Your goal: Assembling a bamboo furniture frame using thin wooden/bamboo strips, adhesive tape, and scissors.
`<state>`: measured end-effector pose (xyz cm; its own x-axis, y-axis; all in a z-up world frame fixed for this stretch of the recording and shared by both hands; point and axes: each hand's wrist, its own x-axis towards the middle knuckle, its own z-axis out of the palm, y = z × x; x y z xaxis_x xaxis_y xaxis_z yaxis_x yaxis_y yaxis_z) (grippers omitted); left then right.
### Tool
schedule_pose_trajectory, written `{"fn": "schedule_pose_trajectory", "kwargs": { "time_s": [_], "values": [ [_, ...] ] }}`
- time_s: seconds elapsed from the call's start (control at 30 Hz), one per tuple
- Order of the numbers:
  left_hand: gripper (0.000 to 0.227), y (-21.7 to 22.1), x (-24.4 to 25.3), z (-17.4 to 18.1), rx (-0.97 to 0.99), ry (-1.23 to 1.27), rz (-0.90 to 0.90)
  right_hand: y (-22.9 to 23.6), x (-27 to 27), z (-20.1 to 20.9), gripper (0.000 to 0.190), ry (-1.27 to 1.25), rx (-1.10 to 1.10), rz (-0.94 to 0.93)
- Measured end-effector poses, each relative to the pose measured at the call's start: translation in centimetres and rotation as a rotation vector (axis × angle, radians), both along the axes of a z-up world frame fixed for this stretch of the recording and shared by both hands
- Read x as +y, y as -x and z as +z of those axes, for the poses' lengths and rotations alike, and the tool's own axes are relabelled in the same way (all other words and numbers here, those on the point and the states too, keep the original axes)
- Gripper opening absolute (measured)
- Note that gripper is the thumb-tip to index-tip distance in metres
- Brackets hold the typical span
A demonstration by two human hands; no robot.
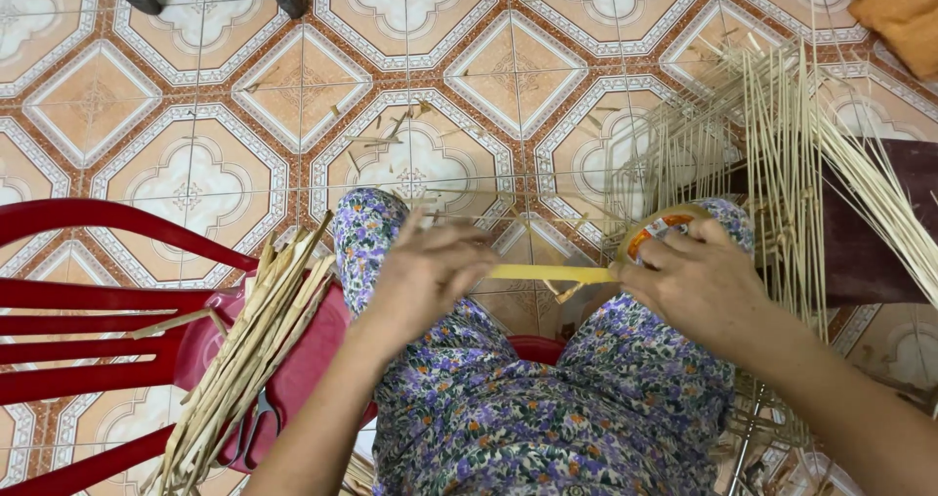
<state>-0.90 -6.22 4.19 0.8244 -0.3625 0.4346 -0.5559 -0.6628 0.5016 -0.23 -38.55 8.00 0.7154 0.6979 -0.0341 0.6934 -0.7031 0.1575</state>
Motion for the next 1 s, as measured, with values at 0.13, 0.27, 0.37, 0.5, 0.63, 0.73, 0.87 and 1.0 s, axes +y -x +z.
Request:
{"fn": "schedule_pose_trajectory", "kwargs": {
  "time_s": [0.13, 0.27, 0.37, 0.5, 0.63, 0.73, 0.87, 1.0],
  "values": [
    [0.015, 0.0, -4.9, -2.1, 0.004, -0.022, -0.140, 0.5, -0.6, -0.7, 0.026, -0.099, -0.049, 0.016],
    [0.021, -0.6, -7.9, -3.4, 0.162, -0.130, -0.188, 0.8, -0.3, 0.2, 0.030, -0.101, -0.037, -0.011],
    [0.025, -1.0, -8.7, -1.5, 0.456, -0.507, -0.230, 1.1, -0.8, -0.1, 0.032, -0.128, -0.046, -0.009],
    [0.013, -0.3, -8.5, -4.4, 0.153, -0.260, -0.255, 1.2, -1.2, -0.6, 0.033, -0.123, -0.033, -0.023],
    [0.017, 0.1, -8.5, -2.3, 0.192, -0.306, -0.259, 1.4, -1.8, -0.8, 0.043, -0.116, 0.050, -0.080],
    [0.015, -0.4, -8.5, -2.6, 0.202, -0.329, -0.259, 1.8, -2.6, -1.0, 0.047, -0.188, 0.028, -0.103],
    [0.017, -1.8, -8.9, -3.1, 0.219, -0.392, -0.242, 1.5, -4.2, -3.2, 0.050, -0.420, -0.025, -0.143],
    [0.018, -3.1, -9.8, -1.0, 0.351, -0.358, -0.221, 0.8, -4.9, -5.1, 0.049, -0.690, 0.006, -0.069]
  ]
}}
